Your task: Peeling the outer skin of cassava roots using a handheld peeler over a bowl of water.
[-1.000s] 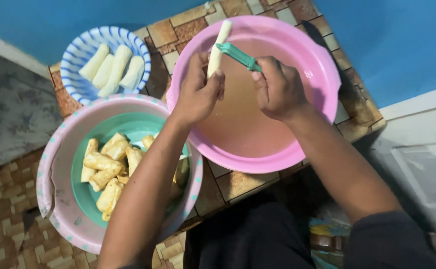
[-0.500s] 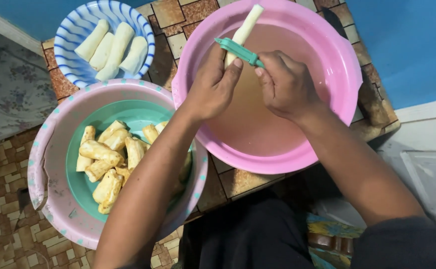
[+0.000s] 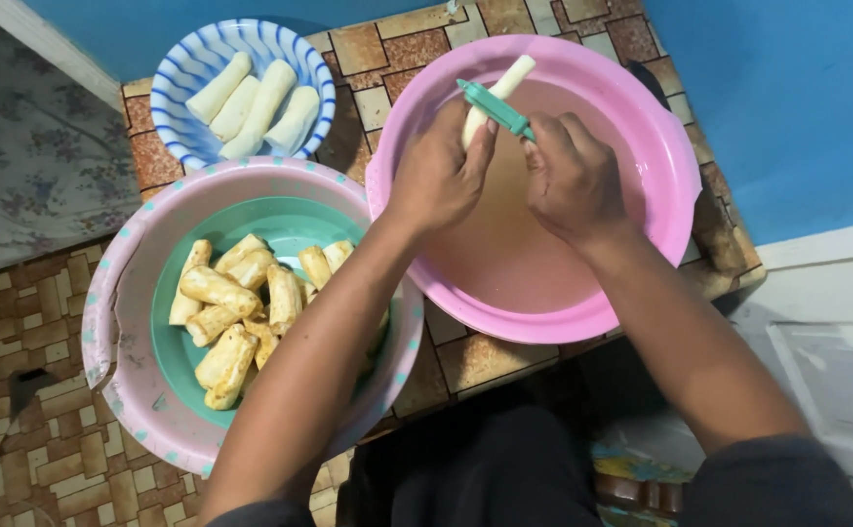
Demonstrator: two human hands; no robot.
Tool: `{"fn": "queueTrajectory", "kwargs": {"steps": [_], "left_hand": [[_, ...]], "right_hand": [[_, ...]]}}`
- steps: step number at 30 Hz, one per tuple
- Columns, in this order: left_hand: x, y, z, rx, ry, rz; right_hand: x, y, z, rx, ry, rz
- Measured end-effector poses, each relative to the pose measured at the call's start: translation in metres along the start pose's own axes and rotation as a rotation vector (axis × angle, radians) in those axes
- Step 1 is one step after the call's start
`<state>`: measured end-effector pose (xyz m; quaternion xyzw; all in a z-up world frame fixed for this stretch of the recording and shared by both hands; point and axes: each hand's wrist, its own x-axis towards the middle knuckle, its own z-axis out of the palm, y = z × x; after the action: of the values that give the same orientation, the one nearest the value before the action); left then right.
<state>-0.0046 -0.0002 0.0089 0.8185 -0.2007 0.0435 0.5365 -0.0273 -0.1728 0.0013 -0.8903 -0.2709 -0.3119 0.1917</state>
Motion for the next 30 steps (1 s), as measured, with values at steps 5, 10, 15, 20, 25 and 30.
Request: {"fn": "queueTrajectory", "kwargs": {"steps": [5,10,15,20,25,30], "left_hand": [[0.000,-0.003,0.001,0.038,0.014,0.020],[-0.001,-0.006,-0.003,0.064,0.022,-0.055],[-0.001,-0.006,-0.003,-0.032,-0.029,-0.095],[-0.002,-0.019,0.001,-0.166,-0.016,-0.104],[0.000,-0.012,0.001,-0.163,0.016,-0.023],[0.002,0.012,-0.009,-0.126,0.040,-0.097]], "right_hand": [[0.001,0.000,-0.001,0.080,0.001,0.002],[0.002,0.001,-0.003,0.074,0.014,0.097],[-0.002,0.002,-0.004,0.153,-0.091,0.124],[-0.008,0.016,0.014,0.103,0.009,-0.026],[-0.008,0.017,0.011,-0.001,0.039,-0.040],[-0.007,0.019,0.010,-0.135,0.117,-0.063]]}}
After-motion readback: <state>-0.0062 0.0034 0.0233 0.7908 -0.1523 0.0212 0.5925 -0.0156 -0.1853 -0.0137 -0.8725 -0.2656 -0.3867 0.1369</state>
